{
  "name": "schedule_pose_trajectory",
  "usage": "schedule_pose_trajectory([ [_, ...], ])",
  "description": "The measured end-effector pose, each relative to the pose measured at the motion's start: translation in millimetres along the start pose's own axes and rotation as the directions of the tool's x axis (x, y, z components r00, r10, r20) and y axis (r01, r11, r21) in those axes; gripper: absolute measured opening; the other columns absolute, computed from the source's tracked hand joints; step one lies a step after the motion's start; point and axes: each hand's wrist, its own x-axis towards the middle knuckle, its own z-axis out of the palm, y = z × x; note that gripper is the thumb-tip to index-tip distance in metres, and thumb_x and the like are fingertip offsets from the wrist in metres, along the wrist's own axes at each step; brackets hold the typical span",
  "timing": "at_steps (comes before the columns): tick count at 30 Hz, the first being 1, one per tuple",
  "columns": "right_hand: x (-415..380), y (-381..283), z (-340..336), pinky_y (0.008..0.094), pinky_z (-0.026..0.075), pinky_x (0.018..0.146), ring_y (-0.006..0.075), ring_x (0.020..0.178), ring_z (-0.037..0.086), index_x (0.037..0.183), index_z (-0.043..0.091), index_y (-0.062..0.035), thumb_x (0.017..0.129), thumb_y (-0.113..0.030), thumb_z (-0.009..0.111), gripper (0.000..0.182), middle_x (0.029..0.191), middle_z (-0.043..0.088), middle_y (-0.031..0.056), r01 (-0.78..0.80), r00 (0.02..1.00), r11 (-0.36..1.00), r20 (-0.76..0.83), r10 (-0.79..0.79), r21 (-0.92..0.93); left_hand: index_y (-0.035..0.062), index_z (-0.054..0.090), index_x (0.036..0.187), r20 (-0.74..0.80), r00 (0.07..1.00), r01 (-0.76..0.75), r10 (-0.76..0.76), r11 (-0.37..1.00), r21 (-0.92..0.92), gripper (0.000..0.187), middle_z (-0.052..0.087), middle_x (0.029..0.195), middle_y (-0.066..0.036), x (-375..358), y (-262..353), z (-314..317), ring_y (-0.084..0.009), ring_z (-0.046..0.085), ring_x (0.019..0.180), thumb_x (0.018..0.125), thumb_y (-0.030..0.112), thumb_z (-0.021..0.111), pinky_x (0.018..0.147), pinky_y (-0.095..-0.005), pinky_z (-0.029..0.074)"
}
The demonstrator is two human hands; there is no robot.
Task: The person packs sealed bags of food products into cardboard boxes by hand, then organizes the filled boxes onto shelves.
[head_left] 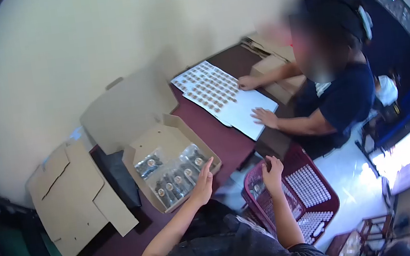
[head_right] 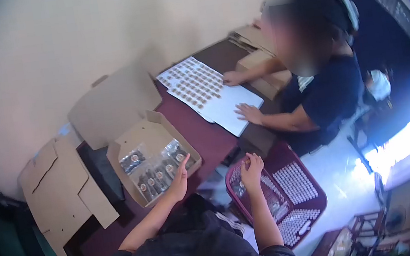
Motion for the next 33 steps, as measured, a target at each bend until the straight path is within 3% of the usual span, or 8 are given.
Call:
schedule_pose_trajectory([
  [7, -91.0, 86.9, -46.9, 0.0480, 0.026, 0.101, 0.0416, 0.116, 0.035, 0.112, 0.053, -0.0036, 0.076, -0.013, 0.060, 0.038, 0.119, 0.046, 0.0253, -0.398, 0.917, 0.907, -0.093, 0.388, -0.138, 0.0045, 0.023, 0.138, 0.341, 0.938, 0.064, -0.066, 0.998, 0.017, 0.062, 0.029, 0.138, -0.020, -10.7, 2.5, 68.8, -0.0334, 0.027, 0.130, 0.095, 0.048, 0.020, 0.108, -0.0394, 0.018],
  [9, -113.5, 103.0, -59.0, 0.0479, 0.025, 0.101, 0.0422, 0.116, 0.036, 0.111, 0.054, -0.0034, 0.076, -0.015, 0.059, 0.038, 0.118, 0.047, 0.0261, -0.493, 0.870, 0.852, -0.114, 0.480, -0.176, 0.0041, 0.023, 0.138, 0.404, 0.912, 0.065, -0.071, 0.997, 0.030, 0.050, 0.031, 0.136, -0.021, -6.9, -0.3, 90.2, -0.0335, 0.027, 0.130, 0.095, 0.028, 0.034, 0.107, -0.0389, 0.019],
  [12, -156.8, 139.0, -71.1, 0.0465, 0.031, 0.097, 0.0414, 0.109, 0.044, 0.108, 0.056, -0.0029, 0.076, -0.019, 0.059, 0.036, 0.110, 0.053, 0.0260, -0.607, 0.794, 0.764, -0.125, 0.595, -0.221, 0.0022, 0.025, 0.135, 0.530, 0.848, -0.010, 0.004, 1.000, 0.009, 0.068, 0.030, 0.136, -0.022, -5.1, -2.4, 126.1, -0.0340, 0.026, 0.130, 0.070, -0.006, 0.044, 0.108, -0.0375, 0.019],
  [17, -232.7, 191.1, -62.2, 0.0412, 0.044, 0.082, 0.0326, 0.090, 0.061, 0.094, 0.064, -0.0029, 0.075, -0.023, 0.060, 0.028, 0.090, 0.065, 0.0180, -0.835, 0.550, 0.547, -0.049, 0.834, -0.060, 0.0021, 0.027, 0.133, 0.641, 0.767, 0.049, -0.018, 0.998, -0.030, 0.063, 0.033, 0.134, -0.021, -8.4, -21.0, 198.1, -0.0328, 0.028, 0.129, 0.074, -0.002, 0.047, 0.108, -0.0372, 0.020],
  [21, -260.6, 193.6, -75.6, 0.0400, 0.045, 0.084, 0.0346, 0.092, 0.060, 0.099, 0.064, -0.0063, 0.076, -0.025, 0.063, 0.031, 0.095, 0.063, 0.0212, -0.856, 0.515, 0.516, 0.031, 0.857, -0.034, 0.0034, 0.029, 0.133, 0.662, 0.748, 0.085, -0.044, 0.996, -0.031, 0.058, 0.037, 0.130, -0.021, -10.8, -40.3, 257.9, -0.0318, 0.035, 0.125, 0.079, 0.002, 0.051, 0.105, -0.0372, 0.026],
  [29, -263.9, 248.4, -57.0, 0.0350, 0.047, 0.084, 0.0288, 0.095, 0.061, 0.101, 0.064, -0.0061, 0.077, -0.025, 0.059, 0.031, 0.098, 0.064, 0.0161, -0.899, 0.436, 0.416, 0.201, 0.877, 0.136, 0.0075, 0.033, 0.129, 0.515, 0.721, 0.376, -0.463, 0.887, 0.270, 0.050, 0.047, 0.122, -0.019, -21.1, -144.4, 312.7, -0.0312, 0.046, 0.113, 0.083, 0.013, 0.052, 0.095, -0.0375, 0.038],
  [31, -250.4, 261.8, -43.3, 0.0346, 0.047, 0.083, 0.0279, 0.093, 0.062, 0.101, 0.064, -0.0065, 0.077, -0.024, 0.059, 0.030, 0.097, 0.065, 0.0154, -0.895, 0.445, 0.434, 0.256, 0.858, 0.101, 0.0089, 0.033, 0.130, 0.418, 0.415, 0.788, -0.808, 0.548, 0.279, 0.049, 0.051, 0.116, -0.016, -14.0, -151.2, 317.0, -0.0287, 0.052, 0.097, 0.084, 0.016, 0.051, 0.088, -0.0358, 0.042],
  [33, -234.8, 281.7, -14.4, 0.0345, 0.048, 0.081, 0.0279, 0.091, 0.062, 0.100, 0.063, -0.0068, 0.078, -0.023, 0.059, 0.028, 0.094, 0.065, 0.0150, -0.888, 0.458, 0.449, 0.286, 0.841, 0.101, 0.0103, 0.034, 0.130, 0.354, 0.310, 0.840, -0.882, 0.429, 0.333, 0.050, 0.049, 0.118, -0.017, -1.1, -163.3, 321.3, -0.0276, 0.053, 0.098, 0.084, 0.020, 0.050, 0.085, -0.0373, 0.043],
])
